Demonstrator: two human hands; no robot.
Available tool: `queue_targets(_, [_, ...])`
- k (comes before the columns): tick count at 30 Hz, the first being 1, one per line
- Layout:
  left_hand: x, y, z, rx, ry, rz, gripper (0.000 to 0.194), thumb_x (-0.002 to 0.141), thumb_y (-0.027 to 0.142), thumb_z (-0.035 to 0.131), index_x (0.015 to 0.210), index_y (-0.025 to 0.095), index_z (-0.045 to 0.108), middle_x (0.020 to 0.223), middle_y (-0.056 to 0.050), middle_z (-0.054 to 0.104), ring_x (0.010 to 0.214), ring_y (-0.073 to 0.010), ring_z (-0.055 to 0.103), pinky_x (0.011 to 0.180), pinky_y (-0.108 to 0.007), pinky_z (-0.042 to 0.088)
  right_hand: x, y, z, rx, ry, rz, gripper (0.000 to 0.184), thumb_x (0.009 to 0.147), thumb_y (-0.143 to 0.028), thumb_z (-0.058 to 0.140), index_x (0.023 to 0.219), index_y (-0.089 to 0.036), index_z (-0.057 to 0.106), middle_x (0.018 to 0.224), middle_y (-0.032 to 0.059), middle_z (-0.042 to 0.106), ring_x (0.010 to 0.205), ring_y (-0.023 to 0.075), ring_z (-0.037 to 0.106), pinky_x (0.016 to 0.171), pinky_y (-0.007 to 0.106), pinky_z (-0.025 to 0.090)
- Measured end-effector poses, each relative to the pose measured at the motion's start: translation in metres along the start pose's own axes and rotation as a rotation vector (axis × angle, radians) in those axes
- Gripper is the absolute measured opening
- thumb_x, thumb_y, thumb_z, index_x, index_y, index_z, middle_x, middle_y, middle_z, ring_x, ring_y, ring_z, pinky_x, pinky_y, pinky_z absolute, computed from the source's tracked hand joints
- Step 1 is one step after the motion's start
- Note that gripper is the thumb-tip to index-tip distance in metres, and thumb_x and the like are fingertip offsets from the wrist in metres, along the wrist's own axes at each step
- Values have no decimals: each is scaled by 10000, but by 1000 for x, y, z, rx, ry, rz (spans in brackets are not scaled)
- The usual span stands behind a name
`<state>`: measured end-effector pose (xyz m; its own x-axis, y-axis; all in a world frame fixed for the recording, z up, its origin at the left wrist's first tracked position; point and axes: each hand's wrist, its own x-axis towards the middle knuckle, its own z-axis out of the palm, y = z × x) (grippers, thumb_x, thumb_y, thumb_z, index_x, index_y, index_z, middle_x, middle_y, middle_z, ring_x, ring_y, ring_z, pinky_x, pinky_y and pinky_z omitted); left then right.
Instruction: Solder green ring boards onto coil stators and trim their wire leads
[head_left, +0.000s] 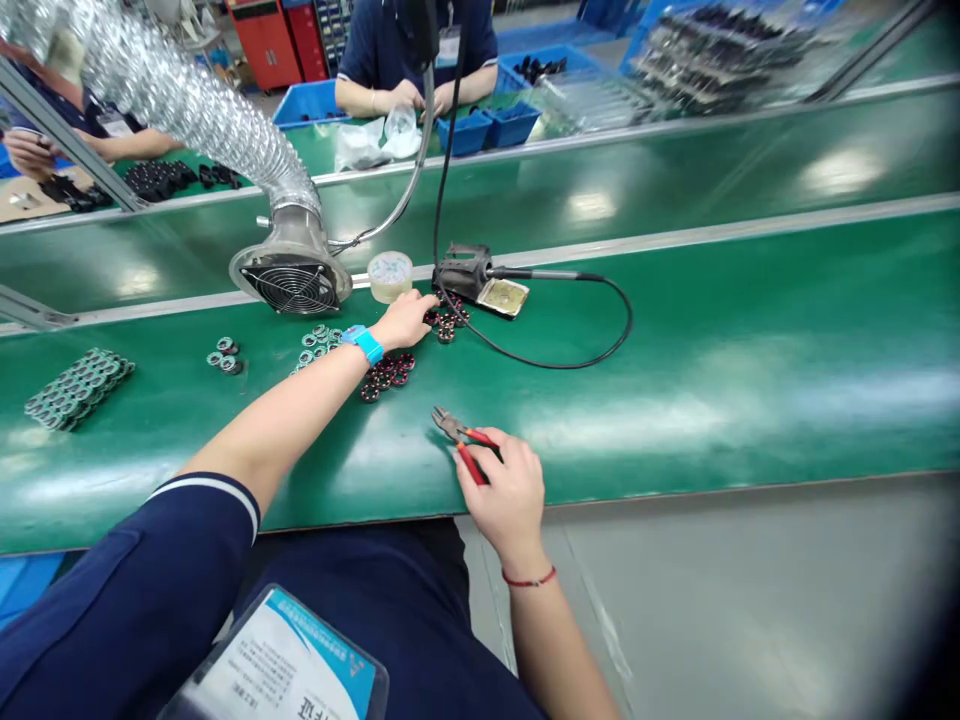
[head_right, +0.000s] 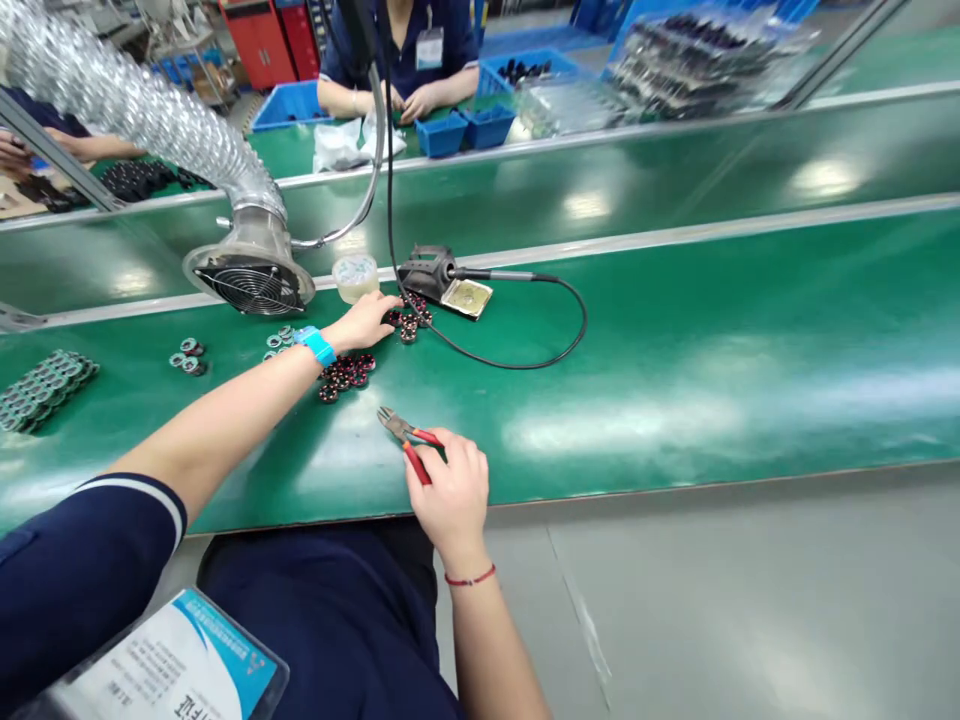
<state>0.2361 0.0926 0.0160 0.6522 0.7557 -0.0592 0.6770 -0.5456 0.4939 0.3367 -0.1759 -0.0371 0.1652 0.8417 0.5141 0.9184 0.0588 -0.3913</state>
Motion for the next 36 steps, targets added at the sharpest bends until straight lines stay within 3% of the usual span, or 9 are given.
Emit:
queue_targets(3, [1, -1, -2, -91, 33, -9, 282, 771, 83, 615, 1052, 86, 643, 1105, -157, 611, 1088, -285, 546, 1057, -438, 370, 0, -1, -1, -9, 12, 2, 74, 864, -252, 634, 837, -216, 693, 1036, 79, 690, 903, 215, 594, 755, 355, 458])
queue_targets(6, [-28, 1, -16, -231, 88, -36, 225, 780, 123, 608, 1001, 89, 633, 1017, -133, 648, 976, -238, 587, 980, -412, 430, 0, -2, -2, -4, 27, 0, 80, 863, -251, 631, 842, -215, 699, 1029, 81, 695, 894, 219, 597, 743, 358, 471])
queue_targets(11, [-122, 13, -40, -554, 137, -56, 354, 850, 239, 568, 1179, 110, 582, 1049, -106, 672, 865, -148, 625, 800, -298, 507, -1, 1, 3, 19, 70, -47, 86, 868, -230, 618, 859, -201, 699, 1038, 96, 694, 917, 228, 608, 758, 377, 492])
queue_targets(14, [-182, 20, -48, -731, 149, -57, 368, 853, 283, 602, 1199, 158, 602, 1030, -62, 665, 805, -104, 604, 788, -267, 504, -1, 7, 6, 35, 85, -94, 73, 863, -211, 623, 875, -191, 692, 1025, 105, 688, 916, 231, 611, 771, 396, 506])
queue_targets(19, [-244, 14, -50, -1373, 125, -75, 357, 756, 260, 755, 1060, 180, 585, 876, 4, 629, 701, -78, 577, 658, -221, 470, 6, 4, 4, 123, 99, -151, 72, 861, -247, 639, 862, -189, 681, 955, 98, 662, 888, 230, 631, 759, 420, 544])
queue_targets(23, [-264, -9, -49, -1686, 82, -79, 375, 682, 267, 835, 908, 146, 561, 789, 2, 646, 657, -91, 635, 628, -215, 493, 19, -37, 2, 219, 51, -139, 95, 889, -219, 599, 920, -192, 684, 960, 85, 657, 906, 200, 659, 753, 360, 564])
queue_targets(26, [-273, -32, -52, -1834, 38, -107, 353, 699, 232, 831, 958, 138, 609, 910, -39, 694, 780, -136, 703, 684, -225, 536, 32, -84, 5, 288, -12, -131, 92, 881, -208, 607, 930, -210, 685, 1006, 76, 674, 957, 193, 665, 803, 348, 570])
queue_targets(31, [-289, -73, -64, -1915, -85, -62, 317, 748, 225, 807, 1026, 140, 679, 990, -82, 727, 798, -139, 715, 709, -215, 550, 51, -160, 17, 493, -81, -45, 101, 855, -189, 628, 906, -224, 709, 997, 74, 680, 946, 200, 666, 818, 360, 568])
queue_targets(36, [-308, -101, -75, -1969, -172, -103, 355, 853, 233, 704, 1187, 118, 675, 974, -74, 706, 766, -87, 676, 729, -171, 533, 56, -212, 31, 649, -207, 84, 137, 867, -237, 628, 959, -257, 727, 1016, 64, 688, 981, 200, 668, 843, 363, 564])
